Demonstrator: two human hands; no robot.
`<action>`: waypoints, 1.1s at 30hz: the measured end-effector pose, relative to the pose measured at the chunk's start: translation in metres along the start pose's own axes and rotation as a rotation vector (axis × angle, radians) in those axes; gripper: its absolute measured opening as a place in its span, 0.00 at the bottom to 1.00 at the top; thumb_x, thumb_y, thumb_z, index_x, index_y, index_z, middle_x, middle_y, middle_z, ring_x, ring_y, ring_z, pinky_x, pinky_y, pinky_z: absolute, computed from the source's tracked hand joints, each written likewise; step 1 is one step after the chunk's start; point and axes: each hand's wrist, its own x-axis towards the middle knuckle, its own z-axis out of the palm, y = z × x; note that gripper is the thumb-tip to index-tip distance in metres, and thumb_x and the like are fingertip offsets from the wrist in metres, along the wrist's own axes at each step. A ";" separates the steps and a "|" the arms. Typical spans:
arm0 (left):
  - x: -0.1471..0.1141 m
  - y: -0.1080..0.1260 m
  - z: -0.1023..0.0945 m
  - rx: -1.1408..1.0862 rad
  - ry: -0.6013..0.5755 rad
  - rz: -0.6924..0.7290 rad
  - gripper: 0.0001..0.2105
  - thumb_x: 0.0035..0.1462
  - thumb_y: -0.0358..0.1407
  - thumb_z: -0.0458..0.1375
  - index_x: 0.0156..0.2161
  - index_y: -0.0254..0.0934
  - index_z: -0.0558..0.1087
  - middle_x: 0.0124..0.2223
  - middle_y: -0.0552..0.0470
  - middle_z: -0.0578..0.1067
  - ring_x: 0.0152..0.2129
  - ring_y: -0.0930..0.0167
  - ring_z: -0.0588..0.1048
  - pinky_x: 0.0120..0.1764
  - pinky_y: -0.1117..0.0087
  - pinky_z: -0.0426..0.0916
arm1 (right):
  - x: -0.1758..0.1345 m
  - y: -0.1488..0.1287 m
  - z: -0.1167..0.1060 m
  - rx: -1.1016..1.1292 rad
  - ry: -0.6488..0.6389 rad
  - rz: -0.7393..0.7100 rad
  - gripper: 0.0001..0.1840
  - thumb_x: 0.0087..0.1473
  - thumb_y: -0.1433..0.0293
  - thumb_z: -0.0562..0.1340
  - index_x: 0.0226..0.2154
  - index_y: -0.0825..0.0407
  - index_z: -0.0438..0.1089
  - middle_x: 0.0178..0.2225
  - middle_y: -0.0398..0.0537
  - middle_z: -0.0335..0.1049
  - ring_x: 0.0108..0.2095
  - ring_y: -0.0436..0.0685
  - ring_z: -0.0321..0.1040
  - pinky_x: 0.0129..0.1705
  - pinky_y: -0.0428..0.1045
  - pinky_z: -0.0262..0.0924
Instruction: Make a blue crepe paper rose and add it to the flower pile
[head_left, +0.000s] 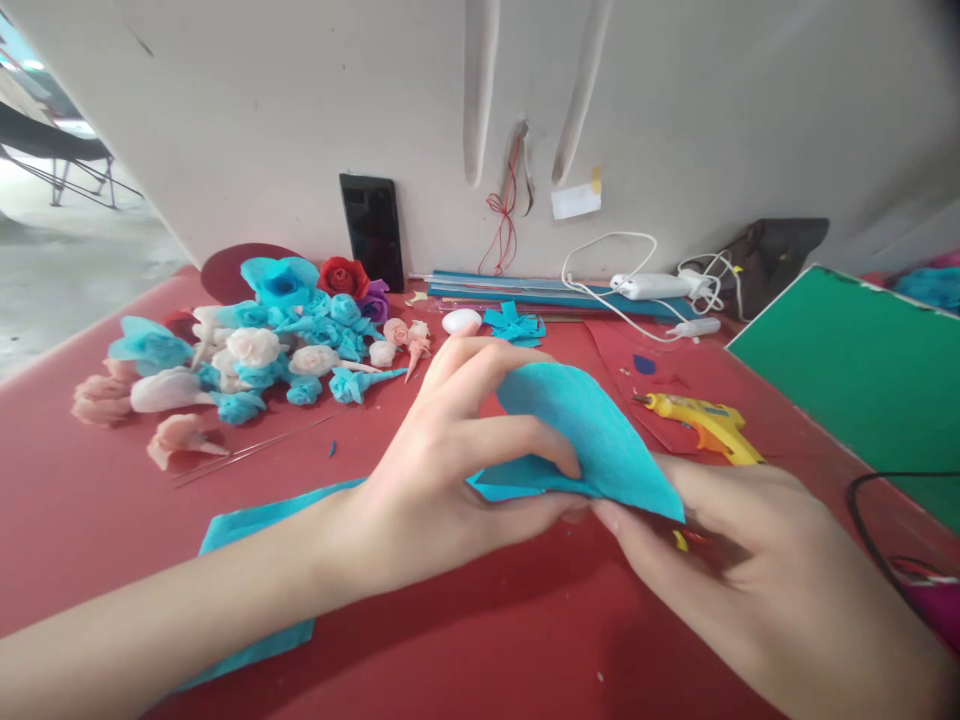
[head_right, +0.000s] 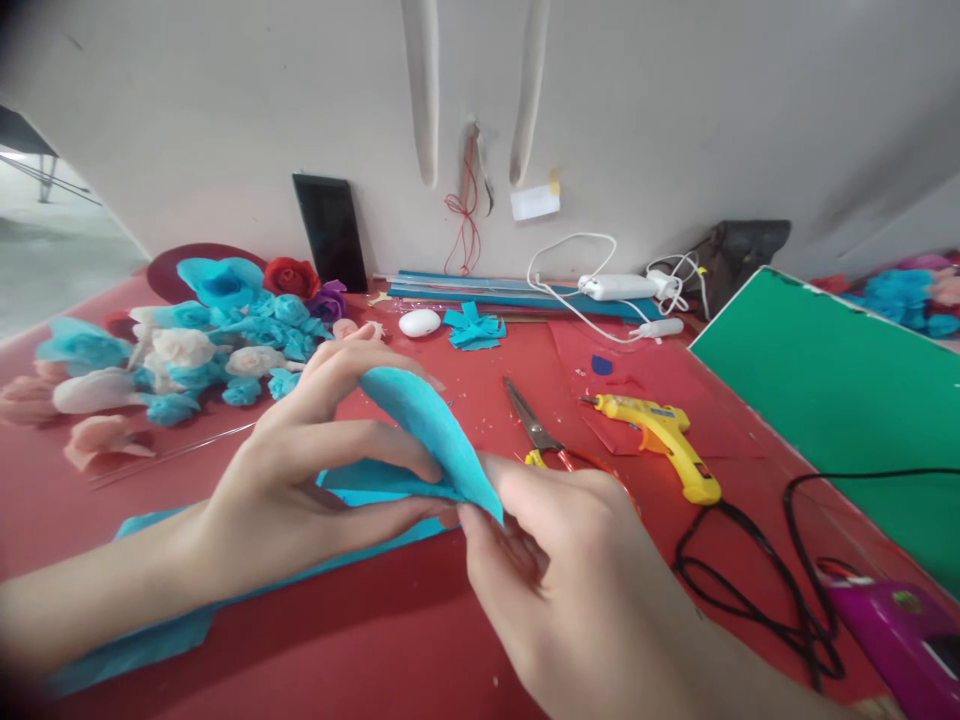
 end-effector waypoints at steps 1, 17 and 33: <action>0.000 0.000 0.000 -0.005 0.002 0.004 0.04 0.47 0.36 0.66 0.28 0.38 0.77 0.41 0.45 0.73 0.38 0.64 0.69 0.47 0.58 0.61 | 0.001 -0.001 0.001 0.000 0.014 0.009 0.13 0.55 0.63 0.57 0.25 0.52 0.71 0.14 0.42 0.60 0.18 0.52 0.61 0.18 0.43 0.57; 0.003 -0.003 -0.004 -0.034 -0.020 0.058 0.02 0.48 0.35 0.64 0.28 0.40 0.78 0.41 0.45 0.71 0.38 0.62 0.70 0.47 0.56 0.62 | 0.000 -0.001 -0.004 0.097 0.008 -0.063 0.11 0.54 0.72 0.55 0.26 0.48 0.72 0.16 0.36 0.65 0.15 0.48 0.65 0.12 0.39 0.53; 0.005 -0.002 -0.006 -0.027 -0.034 0.035 0.02 0.47 0.35 0.66 0.28 0.40 0.78 0.42 0.45 0.71 0.39 0.64 0.69 0.49 0.56 0.59 | 0.001 0.002 -0.002 0.088 -0.008 -0.054 0.12 0.53 0.72 0.55 0.21 0.51 0.66 0.18 0.38 0.67 0.15 0.47 0.62 0.13 0.39 0.55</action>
